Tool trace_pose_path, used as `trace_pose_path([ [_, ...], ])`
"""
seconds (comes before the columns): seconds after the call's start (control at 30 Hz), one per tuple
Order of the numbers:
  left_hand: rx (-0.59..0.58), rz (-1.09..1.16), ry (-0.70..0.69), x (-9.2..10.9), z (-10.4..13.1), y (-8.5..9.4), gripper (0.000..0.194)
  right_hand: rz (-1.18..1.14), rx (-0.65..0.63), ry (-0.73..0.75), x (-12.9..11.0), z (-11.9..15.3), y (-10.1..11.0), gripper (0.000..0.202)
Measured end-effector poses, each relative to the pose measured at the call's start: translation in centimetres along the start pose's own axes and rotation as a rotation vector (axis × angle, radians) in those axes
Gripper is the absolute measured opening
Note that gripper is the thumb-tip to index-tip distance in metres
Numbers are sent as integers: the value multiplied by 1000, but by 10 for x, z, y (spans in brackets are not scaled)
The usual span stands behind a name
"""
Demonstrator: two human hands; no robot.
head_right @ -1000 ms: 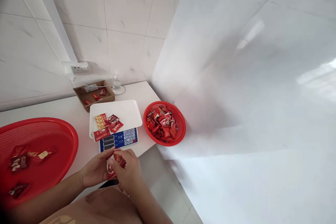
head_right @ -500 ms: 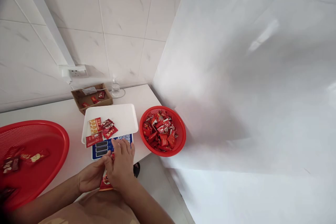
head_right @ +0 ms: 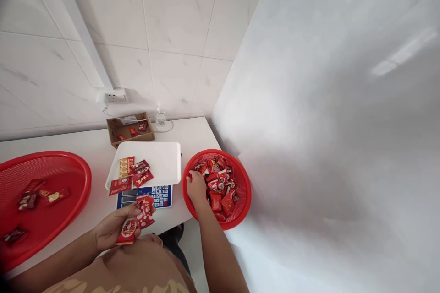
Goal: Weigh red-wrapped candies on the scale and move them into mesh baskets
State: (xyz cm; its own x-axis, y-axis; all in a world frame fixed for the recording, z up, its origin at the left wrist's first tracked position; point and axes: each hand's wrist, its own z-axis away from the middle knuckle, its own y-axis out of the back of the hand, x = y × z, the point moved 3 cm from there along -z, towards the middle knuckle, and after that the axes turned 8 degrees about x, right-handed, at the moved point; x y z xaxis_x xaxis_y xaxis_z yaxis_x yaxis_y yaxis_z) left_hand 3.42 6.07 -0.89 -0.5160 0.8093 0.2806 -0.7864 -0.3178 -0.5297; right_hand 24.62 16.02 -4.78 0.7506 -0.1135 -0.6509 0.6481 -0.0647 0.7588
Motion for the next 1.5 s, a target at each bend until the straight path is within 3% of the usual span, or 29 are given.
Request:
trace_pose_path([
  [0.17, 77, 69, -62, 6, 5, -1, 45, 388, -183, 29, 28, -33, -25, 33],
  [0.27, 108, 90, -82, 7, 7, 1, 44, 433, -190, 44, 31, -37, -33, 33],
  [0.37, 105, 113, -91, 10, 8, 2, 43, 425, -146, 49, 33, -40, -27, 28],
  [0.47, 97, 106, -137, 15, 9, 3, 38, 211, -12, 15, 31, -40, -10, 18],
  [0.57, 130, 69, -228, 23, 9, 0, 35, -284, 106, -99, 19, -28, 7, 16],
  [0.63, 155, 27, -272, 26, 8, -3, 35, -712, 46, -257, 5, -11, 8, 20],
  [0.7, 173, -31, -286, 28, 6, -7, 36, -1076, -128, -439, -15, 12, 1, 28],
  [0.77, 195, -108, -289, 27, 4, -10, 41, -1276, -318, -582, -38, 36, -10, 36],
  [0.87, 215, -246, -312, 24, 3, -12, 51, -1366, -509, -647, -68, 68, -27, 47],
  [0.97, 199, -331, -297, 20, 7, -11, 55, -1354, -578, -553, -87, 89, -39, 61],
  [1.07, 191, -337, -250, 20, 14, -6, 55, -1363, -547, -515, -93, 98, -46, 58],
  [1.2, 165, -318, -208, 25, 24, 3, 47, -1371, -526, -632, -93, 104, -52, 40],
  [1.5, 142, -230, -184, 34, 39, 36, 34, -1455, -486, -792, -100, 117, -61, 34],
])
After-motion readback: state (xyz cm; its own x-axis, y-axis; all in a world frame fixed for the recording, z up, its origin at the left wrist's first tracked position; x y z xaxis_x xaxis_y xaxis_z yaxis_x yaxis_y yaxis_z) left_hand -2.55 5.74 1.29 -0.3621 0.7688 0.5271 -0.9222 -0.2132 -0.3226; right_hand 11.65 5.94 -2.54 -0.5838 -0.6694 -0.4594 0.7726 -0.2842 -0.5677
